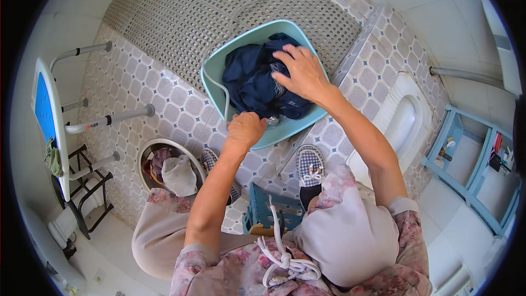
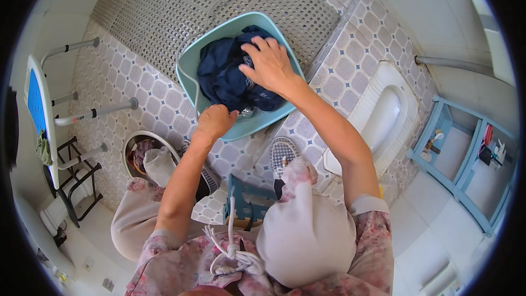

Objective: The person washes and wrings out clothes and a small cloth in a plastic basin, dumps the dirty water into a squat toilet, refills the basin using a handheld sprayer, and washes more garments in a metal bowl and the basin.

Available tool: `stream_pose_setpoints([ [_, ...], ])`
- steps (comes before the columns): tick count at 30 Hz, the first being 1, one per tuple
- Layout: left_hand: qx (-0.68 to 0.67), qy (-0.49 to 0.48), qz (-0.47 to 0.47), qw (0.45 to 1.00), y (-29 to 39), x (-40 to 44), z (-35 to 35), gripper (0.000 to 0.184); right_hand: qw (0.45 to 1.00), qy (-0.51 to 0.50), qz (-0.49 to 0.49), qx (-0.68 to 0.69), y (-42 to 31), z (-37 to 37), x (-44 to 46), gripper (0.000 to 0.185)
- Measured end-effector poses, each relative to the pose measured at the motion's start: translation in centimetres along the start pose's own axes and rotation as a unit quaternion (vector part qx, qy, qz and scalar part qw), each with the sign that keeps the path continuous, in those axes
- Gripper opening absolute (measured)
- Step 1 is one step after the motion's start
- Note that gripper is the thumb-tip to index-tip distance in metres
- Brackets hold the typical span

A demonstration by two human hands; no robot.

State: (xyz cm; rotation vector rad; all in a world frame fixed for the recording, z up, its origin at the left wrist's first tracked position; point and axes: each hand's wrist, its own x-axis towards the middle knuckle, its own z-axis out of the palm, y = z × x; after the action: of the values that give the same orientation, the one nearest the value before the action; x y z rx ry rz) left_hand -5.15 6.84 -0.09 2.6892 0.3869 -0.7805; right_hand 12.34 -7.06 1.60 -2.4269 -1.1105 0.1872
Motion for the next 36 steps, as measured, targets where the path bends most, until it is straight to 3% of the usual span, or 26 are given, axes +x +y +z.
stream_pose_setpoints([
  [2, 0.012, -0.028, -0.003, 1.000, 0.8, 0.2, -1.1, 0.046, 0.999, 0.032, -0.013, -0.030, 1.4, 2.5, 1.8, 0.060],
  [5, -0.088, 0.010, -0.027, 0.996, 0.8, 0.7, -1.3, 0.048, 0.987, -0.076, 0.043, -0.138, 1.0, 7.3, 2.2, 0.070],
  [6, -0.104, 0.098, -0.032, 0.989, 0.8, 0.9, -1.1, 0.050, 0.976, -0.139, 0.061, -0.154, 0.2, 8.2, 2.0, 0.073],
  [8, -0.137, 0.274, -0.038, 0.951, 0.8, 1.7, -0.5, 0.060, 0.977, -0.150, 0.060, -0.136, 0.1, 8.8, 2.1, 0.071],
  [9, -0.209, 0.200, -0.066, 0.955, 0.7, 2.2, -1.4, 0.075, 0.976, -0.165, 0.057, -0.132, 0.4, 8.7, 2.6, 0.068],
  [12, -0.121, 0.290, -0.111, 0.943, 1.9, 5.3, 0.0, 0.080, 0.970, -0.183, 0.051, -0.148, 1.4, 8.8, 5.0, 0.059],
  [13, -0.154, 0.273, -0.171, 0.934, 2.4, 6.6, 0.2, 0.087, 0.969, -0.175, 0.050, -0.169, 1.7, 9.7, 5.8, 0.056],
  [16, -0.224, 0.275, -0.233, 0.905, 1.3, 10.3, 1.6, 0.089, 0.974, -0.119, 0.032, -0.190, 3.6, 12.6, 6.6, 0.040],
  [20, -0.238, 0.213, -0.254, 0.913, -0.5, 12.2, 1.3, 0.083, 0.985, -0.103, 0.041, -0.134, 5.4, 13.5, 7.4, 0.030],
  [21, -0.225, 0.257, -0.212, 0.916, -2.1, 13.5, 2.7, 0.075, 0.988, -0.095, 0.045, -0.112, 5.4, 13.2, 7.6, 0.028],
  [24, -0.398, 0.129, -0.215, 0.882, -3.8, 14.3, 1.1, 0.061, 0.978, -0.170, 0.118, -0.024, 4.7, 10.2, 8.0, 0.031],
  [25, -0.489, 0.172, -0.206, 0.830, -3.7, 14.8, 2.0, 0.057, 0.974, -0.174, 0.147, 0.008, 5.1, 10.0, 7.7, 0.034],
  [28, -0.550, 0.148, -0.091, 0.817, -2.1, 11.6, -0.3, 0.052, 0.979, -0.148, 0.088, 0.114, 6.1, 7.7, 5.9, 0.032],
  [29, -0.535, 0.187, -0.069, 0.821, -1.8, 11.2, 0.8, 0.044, 0.968, -0.137, 0.066, 0.198, 6.7, 6.6, 5.2, 0.032],
  [30, -0.456, 0.228, -0.028, 0.860, -1.1, 10.0, 0.6, 0.041, 0.951, -0.142, 0.043, 0.272, 7.8, 5.6, 4.3, 0.046],
  [32, -0.280, 0.305, 0.059, 0.908, 0.8, 6.9, -1.4, 0.036, 0.810, -0.098, 0.202, 0.542, 7.0, 1.9, 3.5, 0.063],
  [34, -0.238, 0.344, 0.176, 0.891, 2.2, 4.8, -1.4, 0.036, 0.808, -0.148, 0.194, 0.537, 6.3, 0.9, 3.7, 0.071],
  [35, -0.235, 0.350, 0.188, 0.887, 2.7, 4.0, -0.8, 0.043, 0.806, -0.171, 0.189, 0.534, 6.1, 0.6, 3.7, 0.075],
  [36, -0.231, 0.353, 0.201, 0.884, 3.0, 3.2, 0.0, 0.050, 0.837, -0.230, 0.130, 0.479, 5.6, 2.2, 3.3, 0.065],
])
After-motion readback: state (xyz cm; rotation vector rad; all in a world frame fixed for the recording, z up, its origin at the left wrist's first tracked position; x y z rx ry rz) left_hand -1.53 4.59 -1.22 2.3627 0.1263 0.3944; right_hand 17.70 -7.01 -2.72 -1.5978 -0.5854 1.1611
